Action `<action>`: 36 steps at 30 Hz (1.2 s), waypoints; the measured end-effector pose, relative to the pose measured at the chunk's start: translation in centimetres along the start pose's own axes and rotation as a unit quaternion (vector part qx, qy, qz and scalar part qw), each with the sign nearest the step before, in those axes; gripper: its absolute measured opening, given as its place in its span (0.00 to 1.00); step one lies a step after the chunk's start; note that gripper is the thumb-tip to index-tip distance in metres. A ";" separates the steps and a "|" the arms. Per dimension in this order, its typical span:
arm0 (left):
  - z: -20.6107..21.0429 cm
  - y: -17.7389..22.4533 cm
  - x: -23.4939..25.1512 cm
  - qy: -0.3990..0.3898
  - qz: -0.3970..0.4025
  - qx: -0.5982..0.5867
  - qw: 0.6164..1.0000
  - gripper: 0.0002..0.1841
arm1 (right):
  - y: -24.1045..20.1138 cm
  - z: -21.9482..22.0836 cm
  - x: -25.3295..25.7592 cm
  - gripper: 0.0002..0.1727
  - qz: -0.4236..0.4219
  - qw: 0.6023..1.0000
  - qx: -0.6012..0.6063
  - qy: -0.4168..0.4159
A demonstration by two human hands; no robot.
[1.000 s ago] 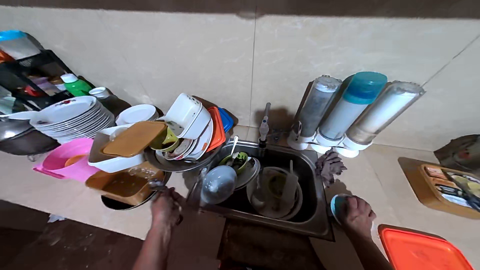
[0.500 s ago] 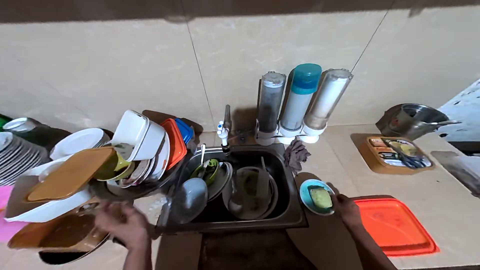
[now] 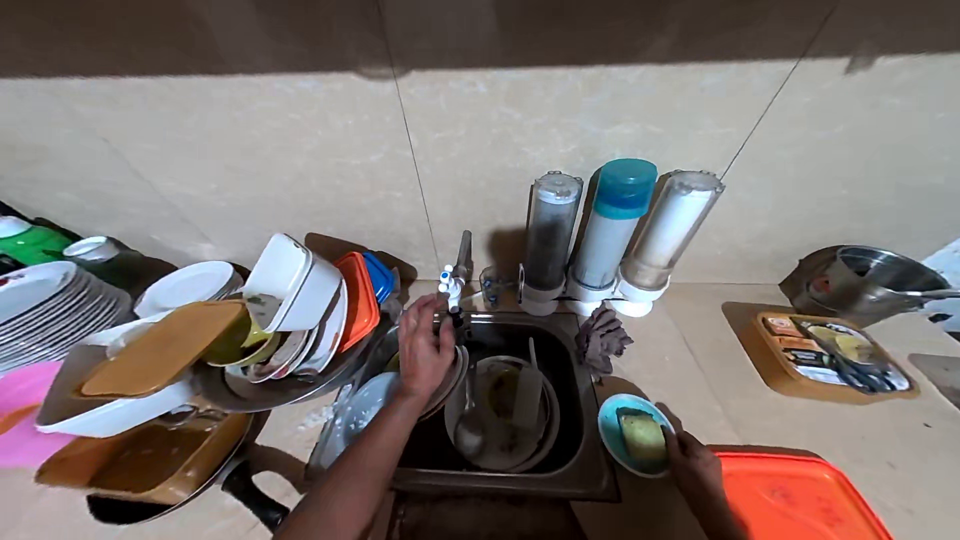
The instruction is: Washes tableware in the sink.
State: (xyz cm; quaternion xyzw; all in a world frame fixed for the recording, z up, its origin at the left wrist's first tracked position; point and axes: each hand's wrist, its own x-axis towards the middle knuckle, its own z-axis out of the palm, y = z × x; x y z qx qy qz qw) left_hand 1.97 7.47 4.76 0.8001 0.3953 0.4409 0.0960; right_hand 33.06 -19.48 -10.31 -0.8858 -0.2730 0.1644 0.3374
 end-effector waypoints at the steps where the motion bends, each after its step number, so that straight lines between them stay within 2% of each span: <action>1: 0.1 -0.4 1.1 -0.009 0.017 0.022 1.000 0.21 | 0.2 0.2 -0.1 0.24 -0.001 1.000 0.010 0.018; 2: 0.1 -0.9 2.2 -0.027 0.045 0.053 0.997 0.23 | 0.3 0.4 -0.5 0.24 -0.015 0.998 0.023 0.052; 4: -0.1 -1.7 4.7 -0.080 0.127 0.121 0.981 0.23 | 0.0 1.2 -1.7 0.25 -0.102 0.982 0.016 0.160; 5: -0.1 -2.1 5.9 -0.110 0.173 0.153 0.967 0.21 | -0.4 1.6 -2.1 0.26 -0.166 0.960 -0.003 0.225; 7: -0.1 -2.4 8.4 -0.179 0.242 0.194 0.934 0.17 | -3.5 2.5 -2.4 0.25 -0.278 0.921 -0.004 0.272; 8: -0.1 -2.6 9.2 -0.196 0.279 0.206 0.917 0.17 | -6.0 3.3 -2.6 0.23 -0.318 0.912 0.017 0.258; 10: 0.2 -2.9 10.1 -0.200 0.341 0.197 0.897 0.16 | -12.3 4.7 -3.9 0.16 -0.321 0.935 0.092 0.118; 12: 0.3 -2.8 10.5 -0.194 0.362 0.184 0.893 0.15 | -18.8 6.4 -4.2 0.16 -0.237 0.956 0.152 -0.076; 14: 0.6 -2.6 11.0 -0.203 0.363 0.197 0.888 0.17 | -23.4 8.9 -3.0 0.22 -0.180 0.938 0.198 -0.222; 16: 0.9 -2.2 11.3 -0.204 0.351 0.223 0.886 0.19 | -26.4 11.2 -1.8 0.25 -0.125 0.907 0.260 -0.308; 19: 1.2 -1.6 10.9 -0.225 0.299 0.243 0.895 0.22 | -28.8 13.9 -0.3 0.19 -0.044 0.871 0.336 -0.356; 20: 1.6 -1.9 10.5 -0.201 0.299 0.233 0.903 0.22 | -29.1 14.0 0.2 0.18 -0.038 0.868 0.326 -0.372; 23: 2.8 -2.8 9.5 -0.126 0.310 0.215 0.917 0.21 | -28.6 13.8 2.4 0.16 -0.067 0.853 0.270 -0.441; 27: 3.2 -2.6 9.4 -0.124 0.295 0.198 0.927 0.21 | -28.6 14.3 5.2 0.12 -0.081 0.824 0.234 -0.509; 31: 3.2 -2.6 9.3 -0.101 0.307 0.194 0.926 0.21 | -29.4 13.4 6.6 0.17 -0.179 0.805 0.141 -0.548; 36: 3.0 -1.9 9.1 -0.125 0.282 0.185 0.933 0.20 | -30.4 12.9 6.0 0.20 -0.370 0.807 0.023 -0.460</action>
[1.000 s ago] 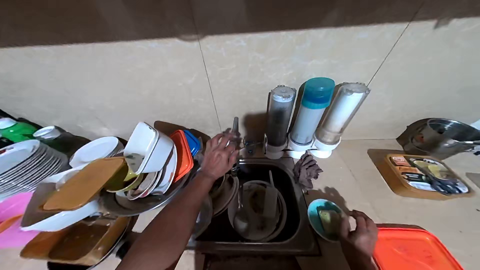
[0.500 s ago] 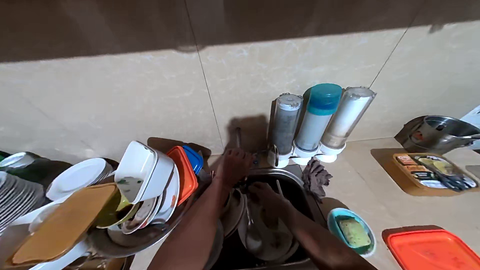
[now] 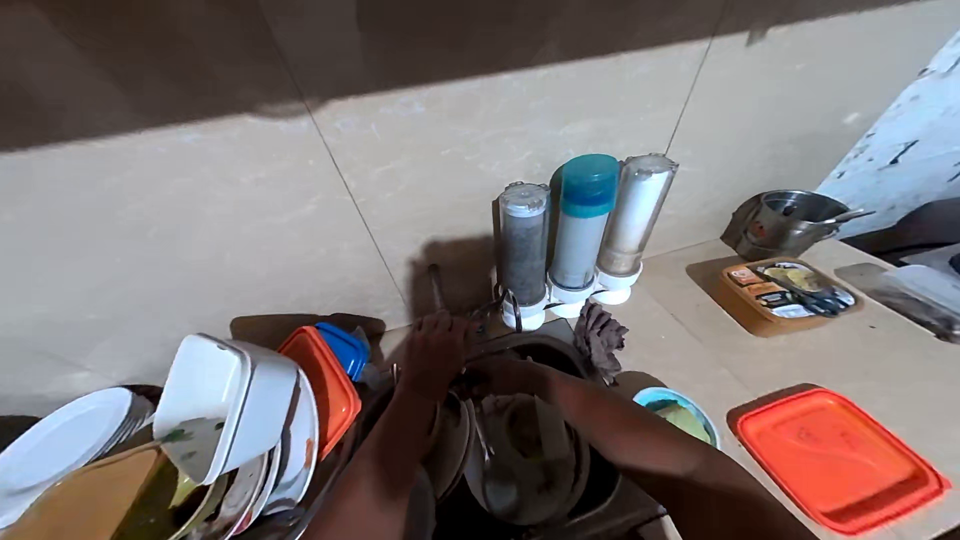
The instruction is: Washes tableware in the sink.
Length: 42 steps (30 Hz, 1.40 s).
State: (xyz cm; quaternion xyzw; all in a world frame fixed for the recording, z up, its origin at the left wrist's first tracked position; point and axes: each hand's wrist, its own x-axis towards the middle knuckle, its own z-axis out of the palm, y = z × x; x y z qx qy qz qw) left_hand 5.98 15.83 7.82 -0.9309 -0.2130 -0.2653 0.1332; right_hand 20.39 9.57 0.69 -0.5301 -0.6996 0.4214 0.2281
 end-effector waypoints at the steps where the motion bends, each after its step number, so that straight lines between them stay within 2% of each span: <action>1: 0.0 0.0 0.0 -0.001 0.000 0.001 1.000 0.20 | -0.1 0.4 0.0 0.20 -0.015 0.999 -0.028 0.020; 6: -0.4 -0.1 -0.1 -0.031 0.003 -0.002 1.000 0.23 | 1.2 3.1 0.1 0.21 0.000 0.979 -0.144 0.145; 11: -2.9 -2.8 -0.3 -0.179 0.055 -0.082 0.979 0.24 | -2.3 4.7 -2.8 0.24 0.160 0.965 -0.147 0.148; 13: -3.3 -4.4 -0.6 -0.144 0.128 -0.059 0.980 0.21 | -3.2 5.0 -6.7 0.24 0.197 0.953 -0.119 0.195; 15: -3.1 -5.2 -0.3 -0.084 0.207 -0.010 0.975 0.16 | -0.9 6.0 -11.9 0.21 0.197 0.908 -0.113 0.352; 17: -2.9 -4.6 0.8 -0.077 0.243 0.046 0.966 0.14 | 3.5 6.7 -17.6 0.19 0.200 0.817 -0.171 0.512; 19: -2.9 -2.9 1.8 -0.170 0.208 0.110 0.957 0.13 | 8.0 7.0 -23.1 0.22 0.279 0.739 -0.187 0.584; 21: -3.2 -1.1 3.0 -0.284 0.140 0.132 0.939 0.14 | 10.9 7.2 -27.0 0.28 0.387 0.720 -0.115 0.565; 22: -3.4 -0.6 3.3 -0.308 0.122 0.141 0.933 0.14 | 11.7 7.4 -27.9 0.31 0.423 0.724 -0.066 0.540; 24: -3.3 -0.3 3.1 -0.309 0.108 0.154 0.932 0.13 | 12.2 7.7 -28.3 0.33 0.432 0.741 0.005 0.514; 26: -3.4 0.1 3.0 -0.301 0.084 0.150 0.938 0.11 | 12.2 7.4 -28.3 0.31 0.427 0.756 0.031 0.495; 28: -4.1 1.1 3.3 -0.333 0.013 0.131 0.934 0.12 | 12.5 6.6 -28.4 0.28 0.432 0.767 0.047 0.473; 31: -4.8 2.5 3.7 -0.352 -0.141 0.066 0.923 0.14 | 11.6 6.0 -27.9 0.23 0.443 0.779 -0.028 0.443; 34: -5.4 3.9 4.6 -0.392 -0.228 0.076 0.888 0.14 | 10.6 6.3 -27.1 0.20 0.405 0.784 -0.061 0.467; 38: -5.4 4.1 4.9 -0.380 -0.266 0.061 0.884 0.21 | 7.6 7.3 -23.8 0.18 0.299 0.820 -0.031 0.487; 40: -5.2 4.1 4.9 -0.377 -0.278 0.060 0.882 0.22 | 5.3 7.8 -21.0 0.20 0.278 0.852 -0.011 0.443; 42: -5.2 4.2 5.0 -0.380 -0.292 0.057 0.876 0.21 | 2.9 8.3 -17.8 0.21 0.295 0.876 0.036 0.380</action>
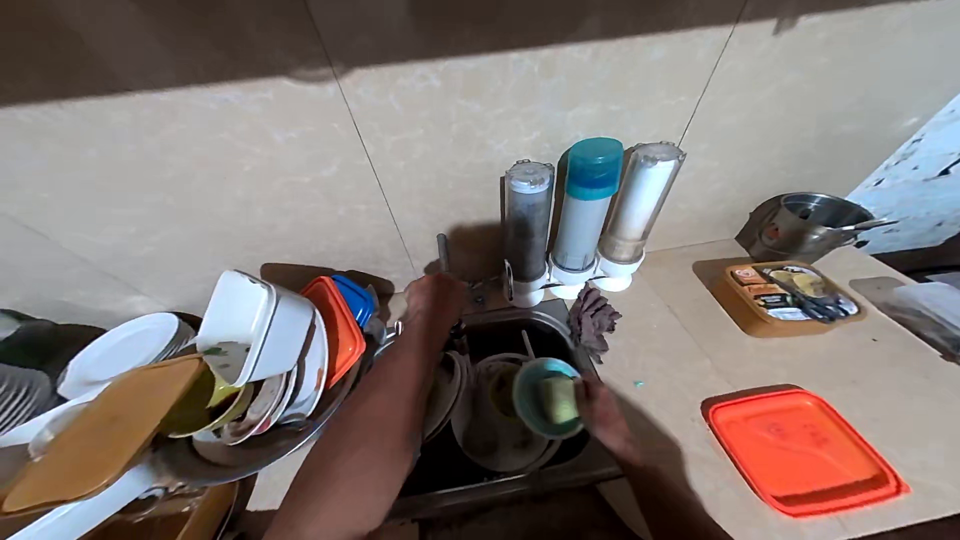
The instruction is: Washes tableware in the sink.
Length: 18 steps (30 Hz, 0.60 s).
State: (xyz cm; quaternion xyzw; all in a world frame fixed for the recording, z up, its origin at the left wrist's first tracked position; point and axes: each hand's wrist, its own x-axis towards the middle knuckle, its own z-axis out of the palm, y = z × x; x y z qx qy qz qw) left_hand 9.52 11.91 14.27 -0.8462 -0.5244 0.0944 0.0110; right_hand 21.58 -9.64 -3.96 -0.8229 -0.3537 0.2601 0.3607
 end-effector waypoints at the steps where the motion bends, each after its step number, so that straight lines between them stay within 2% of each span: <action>1: 0.0 0.0 0.0 -0.002 -0.005 -0.007 1.000 0.22 | -1.5 1.2 0.1 0.21 0.012 0.999 0.021 -0.037; 3: 0.0 0.0 0.1 -0.004 -0.013 -0.024 1.000 0.25 | -3.7 3.8 0.6 0.22 0.027 0.994 0.044 -0.094; 5: -0.1 -0.1 0.1 -0.002 -0.017 -0.037 0.999 0.27 | -5.0 6.2 0.9 0.24 0.016 0.993 0.049 -0.110; 8: 0.2 -0.3 0.4 0.008 -0.014 -0.054 0.998 0.27 | -6.7 8.1 1.4 0.25 0.011 0.992 0.060 -0.109; 12: 0.3 -0.3 0.5 0.011 -0.018 -0.060 0.998 0.27 | -7.4 10.0 2.6 0.25 0.054 0.986 0.116 -0.103; 18: -0.1 0.4 0.4 -0.013 -0.026 -0.036 0.999 0.28 | -7.6 10.7 3.7 0.26 0.068 0.983 0.144 -0.087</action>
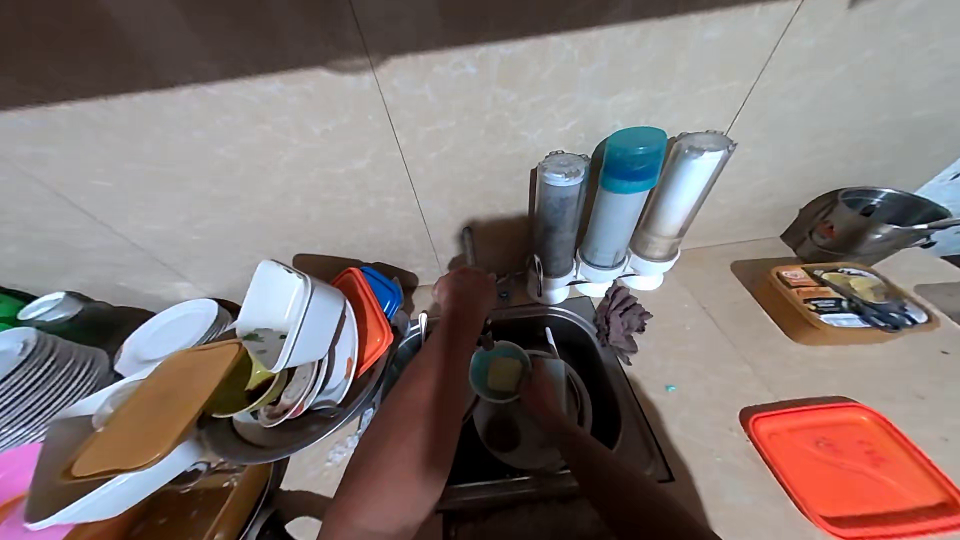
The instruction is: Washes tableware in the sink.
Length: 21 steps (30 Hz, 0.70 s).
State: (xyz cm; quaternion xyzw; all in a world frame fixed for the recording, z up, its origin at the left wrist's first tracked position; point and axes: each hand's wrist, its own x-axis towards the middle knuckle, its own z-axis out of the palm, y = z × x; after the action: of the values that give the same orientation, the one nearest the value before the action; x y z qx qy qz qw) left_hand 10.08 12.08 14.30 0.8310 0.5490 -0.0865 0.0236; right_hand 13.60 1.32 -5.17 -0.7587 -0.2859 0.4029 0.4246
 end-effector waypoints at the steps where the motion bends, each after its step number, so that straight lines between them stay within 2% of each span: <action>1: 0.0 0.0 0.0 0.000 0.000 0.004 1.000 0.27 | 0.0 0.1 0.1 0.26 0.004 1.000 0.011 0.002; 10: -0.5 0.5 0.0 -0.019 -0.033 -0.010 0.999 0.29 | 0.7 0.1 0.2 0.24 0.022 0.997 0.070 0.013; 14: 0.1 0.5 0.4 -0.002 -0.041 -0.017 0.999 0.26 | 0.9 0.1 0.2 0.23 0.023 0.996 0.084 0.015; 21: 0.0 0.3 0.0 0.005 -0.031 -0.043 0.999 0.31 | 1.3 0.0 0.1 0.23 0.013 0.996 0.091 0.017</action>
State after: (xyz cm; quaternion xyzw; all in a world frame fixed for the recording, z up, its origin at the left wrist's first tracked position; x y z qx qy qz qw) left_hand 10.37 11.91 14.24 0.8124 0.5776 -0.0594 0.0535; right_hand 13.80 0.82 -6.33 -0.7272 -0.2315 0.4200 0.4911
